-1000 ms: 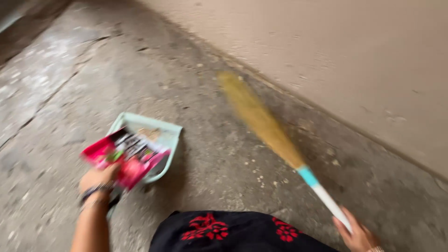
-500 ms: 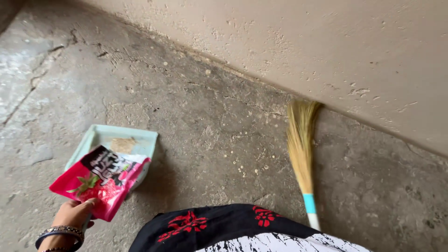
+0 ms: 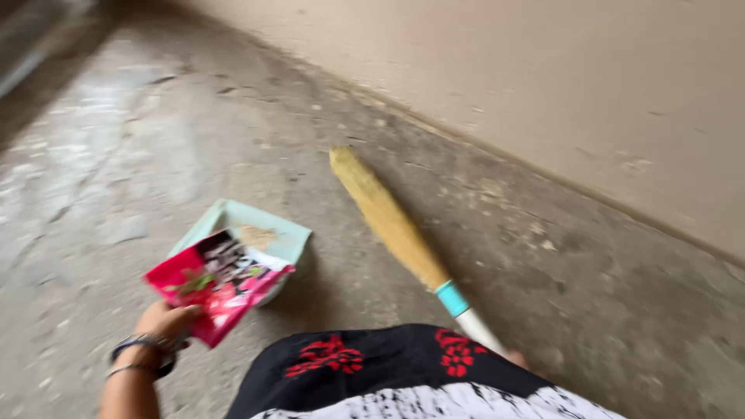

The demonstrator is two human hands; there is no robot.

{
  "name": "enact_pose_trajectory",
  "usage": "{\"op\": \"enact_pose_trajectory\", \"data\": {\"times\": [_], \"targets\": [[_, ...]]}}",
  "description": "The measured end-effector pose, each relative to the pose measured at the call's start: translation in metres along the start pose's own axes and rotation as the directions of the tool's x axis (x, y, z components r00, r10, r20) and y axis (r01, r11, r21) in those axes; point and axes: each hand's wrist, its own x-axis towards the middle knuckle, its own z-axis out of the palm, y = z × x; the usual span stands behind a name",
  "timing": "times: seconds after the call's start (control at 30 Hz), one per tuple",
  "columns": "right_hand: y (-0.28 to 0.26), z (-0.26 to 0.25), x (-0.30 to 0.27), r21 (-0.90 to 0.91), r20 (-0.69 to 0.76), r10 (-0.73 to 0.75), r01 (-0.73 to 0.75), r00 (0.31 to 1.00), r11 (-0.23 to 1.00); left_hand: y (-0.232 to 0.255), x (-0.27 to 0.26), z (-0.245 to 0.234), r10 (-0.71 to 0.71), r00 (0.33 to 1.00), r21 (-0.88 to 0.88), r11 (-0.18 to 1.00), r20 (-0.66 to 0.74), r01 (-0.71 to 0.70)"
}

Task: The recorder is sweeping debris into a dustpan using a broom.

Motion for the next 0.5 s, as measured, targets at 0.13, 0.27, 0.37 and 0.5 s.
{"op": "enact_pose_trajectory", "data": {"times": [0.13,0.27,0.37,0.5], "targets": [[-0.056,-0.088,0.131,-0.052,0.055,-0.042,0.045,0.998,0.998,0.015,-0.012,-0.001,-0.004,0.999,-0.032,0.999,0.032,0.005],[-0.052,-0.096,0.201,0.0,0.074,-0.182,0.183,0.98,0.983,0.029,-0.025,-0.002,0.007,0.999,-0.076,0.997,0.04,-0.004],[-0.073,-0.14,0.205,-0.114,0.216,-0.239,0.268,0.947,0.957,0.042,-0.033,-0.006,0.013,0.999,-0.067,0.998,0.043,-0.01],[-0.114,-0.214,0.231,-0.195,0.153,-0.265,0.292,0.952,0.936,0.047,-0.021,-0.01,0.032,0.998,0.008,0.999,0.057,-0.033]]}}
